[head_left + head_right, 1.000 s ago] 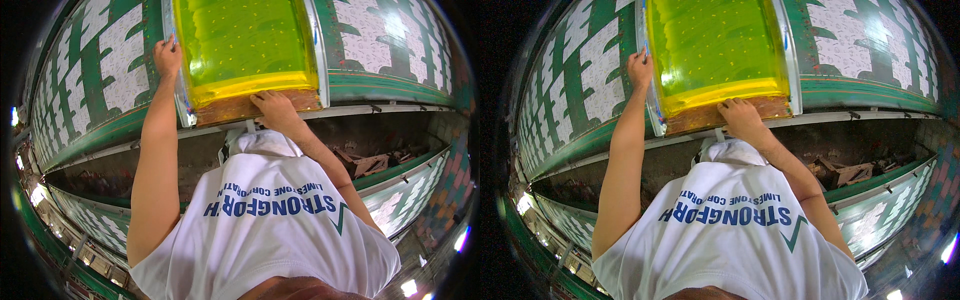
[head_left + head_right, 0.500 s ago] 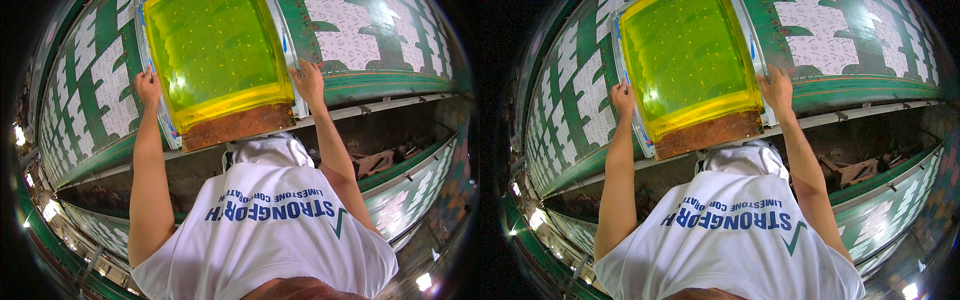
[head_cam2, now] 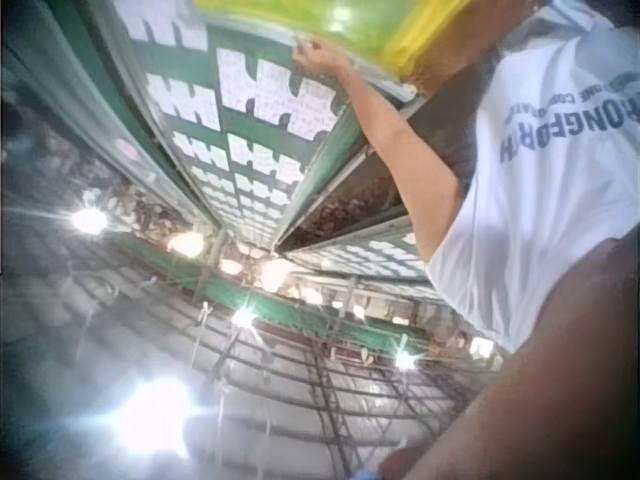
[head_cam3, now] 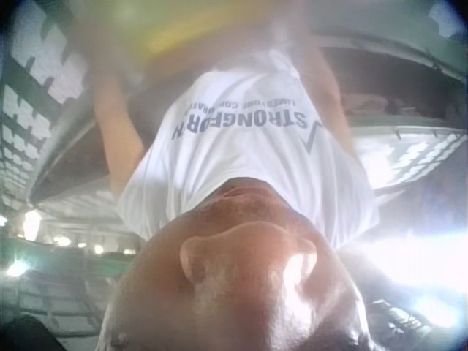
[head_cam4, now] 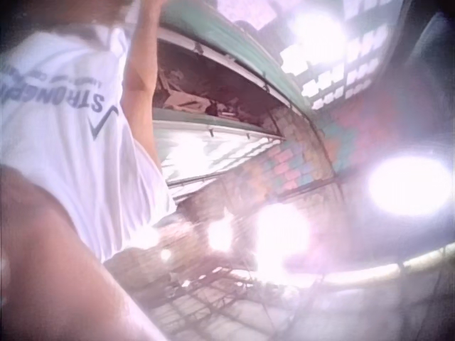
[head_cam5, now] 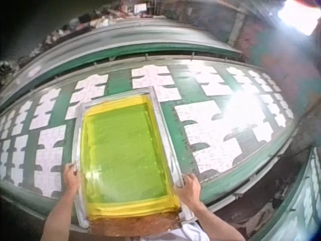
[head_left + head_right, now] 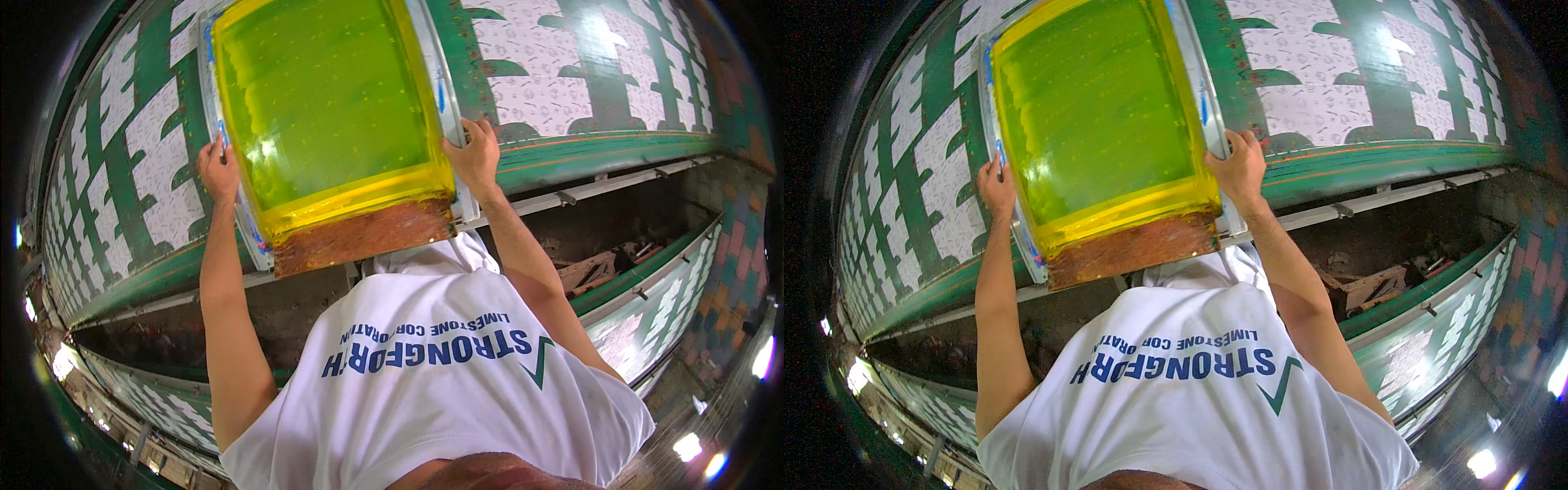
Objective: The person repeatedly uses a squeegee to pull a viscous green substance across a screen printing frame, then lifts and carries the frame to a nearby table. The task involves consistent back-and-forth strokes and handling of the frame and squeegee.
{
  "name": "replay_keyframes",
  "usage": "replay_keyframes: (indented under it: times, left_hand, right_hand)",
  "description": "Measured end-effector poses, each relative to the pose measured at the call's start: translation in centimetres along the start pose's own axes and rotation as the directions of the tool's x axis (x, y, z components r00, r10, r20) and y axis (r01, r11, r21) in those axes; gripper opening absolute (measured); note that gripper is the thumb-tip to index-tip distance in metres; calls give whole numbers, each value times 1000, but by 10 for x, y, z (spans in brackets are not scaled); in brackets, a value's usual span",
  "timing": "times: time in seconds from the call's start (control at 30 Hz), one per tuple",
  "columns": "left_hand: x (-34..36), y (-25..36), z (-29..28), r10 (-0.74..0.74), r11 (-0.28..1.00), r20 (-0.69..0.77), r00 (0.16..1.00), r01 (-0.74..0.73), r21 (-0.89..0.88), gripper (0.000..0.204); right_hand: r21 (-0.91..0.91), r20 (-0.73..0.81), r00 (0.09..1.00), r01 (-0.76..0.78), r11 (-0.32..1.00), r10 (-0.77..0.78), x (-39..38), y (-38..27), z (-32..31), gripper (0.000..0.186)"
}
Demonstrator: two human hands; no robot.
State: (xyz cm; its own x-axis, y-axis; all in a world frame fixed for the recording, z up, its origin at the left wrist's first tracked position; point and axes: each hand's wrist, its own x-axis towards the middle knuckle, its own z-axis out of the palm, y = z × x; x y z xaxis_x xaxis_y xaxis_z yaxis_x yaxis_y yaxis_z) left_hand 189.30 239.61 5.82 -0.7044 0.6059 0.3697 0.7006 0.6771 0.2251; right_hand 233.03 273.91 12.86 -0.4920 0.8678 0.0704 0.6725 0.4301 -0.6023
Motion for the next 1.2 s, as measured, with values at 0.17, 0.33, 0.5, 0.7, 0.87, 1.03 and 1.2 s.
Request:
replay_keyframes:
  times: [0.17, 0.33, 0.5, 0.7, 0.87, 1.03, 1.2]
  left_hand:
    - [5, -5, -8, -8, 994, 75, 997, 16, -104, 43]
    - [28, 23, -18, -13, 995, 86, 996, 21, -98, 43]
    - [59, 121, 8, 33, 998, 57, 998, -30, -63, 43]
    - [62, 295, 60, 26, 999, 43, 999, -25, -21, 42]
    - [49, 410, 98, 30, 999, 10, 1000, -29, -35, 41]
    - [44, 467, 109, 14, 1000, 41, 999, -13, -28, 40]
    - [37, 489, 107, 62, 997, 0, 998, -62, -37, 40]
  right_hand:
    - [133, -33, 998, 59, 989, -55, 1, -22, -31, 49]
    - [202, -44, 998, 59, 978, -51, 26, -6, -59, 50]
    - [179, -55, 996, 85, 980, -76, 78, 80, -105, 49]
    - [132, -45, 996, 86, 987, -81, 142, 222, -180, 52]
    - [86, -30, 997, 73, 994, -71, 177, 320, -229, 55]
    - [64, -22, 999, 46, 997, -44, 188, 370, -251, 56]
    - [31, -17, 999, 50, 998, -50, 188, 390, -260, 56]
